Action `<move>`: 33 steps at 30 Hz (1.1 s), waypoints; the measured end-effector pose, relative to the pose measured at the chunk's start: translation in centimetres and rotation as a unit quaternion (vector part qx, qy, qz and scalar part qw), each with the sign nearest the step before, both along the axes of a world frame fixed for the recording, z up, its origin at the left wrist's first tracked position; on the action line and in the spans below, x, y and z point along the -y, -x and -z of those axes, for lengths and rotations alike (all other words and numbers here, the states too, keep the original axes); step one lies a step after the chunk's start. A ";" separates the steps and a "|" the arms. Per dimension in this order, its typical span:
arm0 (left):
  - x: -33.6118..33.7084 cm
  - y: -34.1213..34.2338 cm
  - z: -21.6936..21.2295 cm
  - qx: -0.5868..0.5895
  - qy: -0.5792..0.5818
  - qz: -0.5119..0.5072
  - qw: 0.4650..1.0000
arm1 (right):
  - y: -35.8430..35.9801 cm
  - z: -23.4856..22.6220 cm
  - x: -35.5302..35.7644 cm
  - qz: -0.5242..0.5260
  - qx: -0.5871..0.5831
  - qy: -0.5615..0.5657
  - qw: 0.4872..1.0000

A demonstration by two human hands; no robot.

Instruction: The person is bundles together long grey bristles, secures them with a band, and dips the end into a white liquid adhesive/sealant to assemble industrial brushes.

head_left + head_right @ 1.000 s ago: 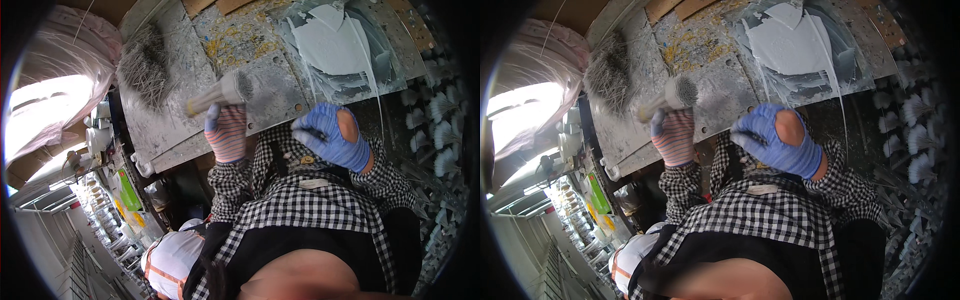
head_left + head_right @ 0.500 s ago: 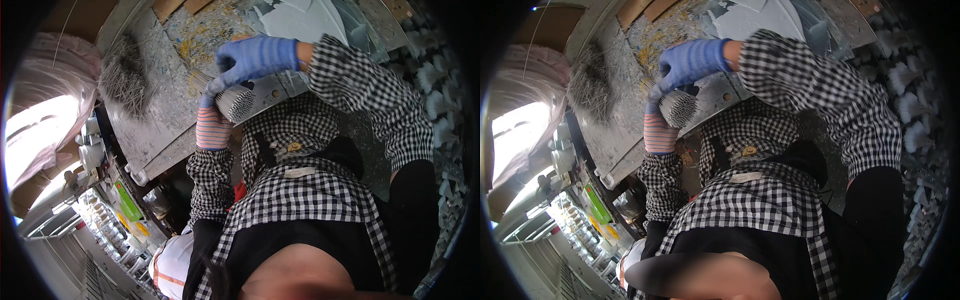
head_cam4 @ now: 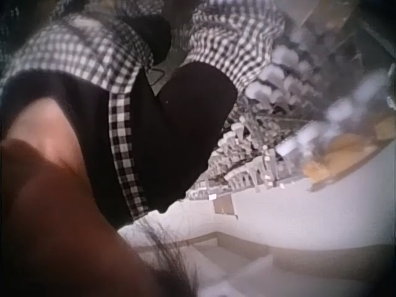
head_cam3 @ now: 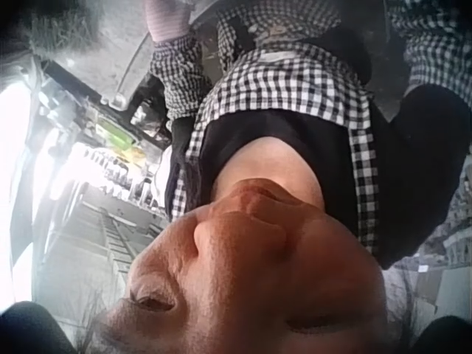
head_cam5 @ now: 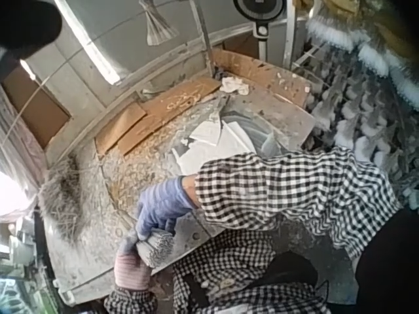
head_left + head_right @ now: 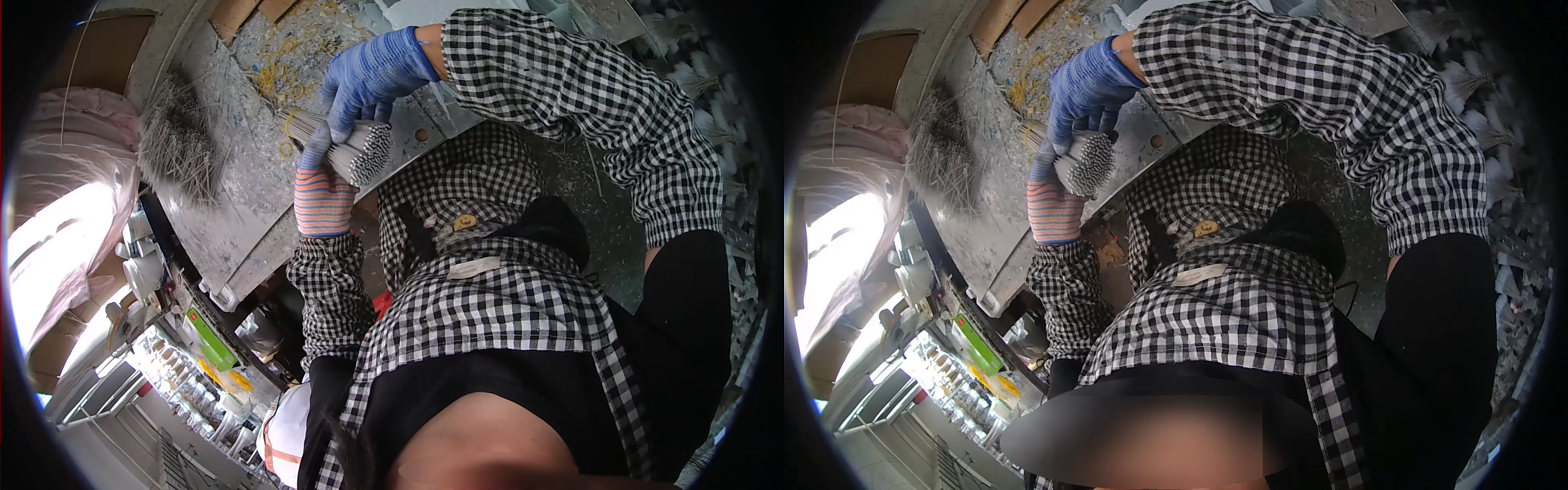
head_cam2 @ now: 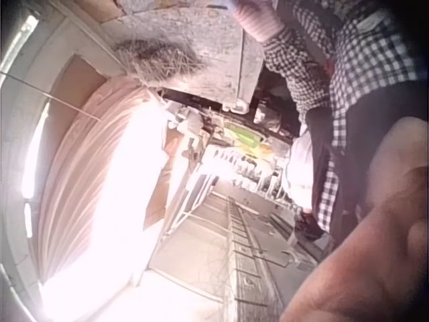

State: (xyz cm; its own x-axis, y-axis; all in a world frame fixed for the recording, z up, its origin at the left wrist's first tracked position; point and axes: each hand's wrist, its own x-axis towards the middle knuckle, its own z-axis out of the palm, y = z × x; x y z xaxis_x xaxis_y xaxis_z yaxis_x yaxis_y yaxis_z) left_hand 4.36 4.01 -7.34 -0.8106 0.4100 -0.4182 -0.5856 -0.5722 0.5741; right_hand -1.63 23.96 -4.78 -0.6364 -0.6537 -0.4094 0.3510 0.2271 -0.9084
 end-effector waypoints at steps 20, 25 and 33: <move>1.2 0.1 -0.4 -0.012 -0.011 0.021 1.000 | -2.5 -1.7 -0.3 -0.019 -0.333 -0.185 0.924; 1.0 0.0 -1.3 -0.048 0.053 0.010 0.997 | -3.7 -1.5 -0.5 0.017 -0.358 -0.153 0.921; 3.1 1.1 1.5 -0.099 0.038 -0.005 0.994 | -4.5 -1.8 -1.0 0.061 -0.432 -0.146 0.888</move>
State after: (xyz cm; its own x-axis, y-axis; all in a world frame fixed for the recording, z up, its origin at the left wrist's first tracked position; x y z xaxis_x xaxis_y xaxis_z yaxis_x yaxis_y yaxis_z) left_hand 3.30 0.92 -8.87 -0.8839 0.3754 -0.2789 -0.4513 -0.5281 0.7193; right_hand 2.90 24.97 -3.01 -0.8544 -0.5041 0.1257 -0.4097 0.5050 -0.7597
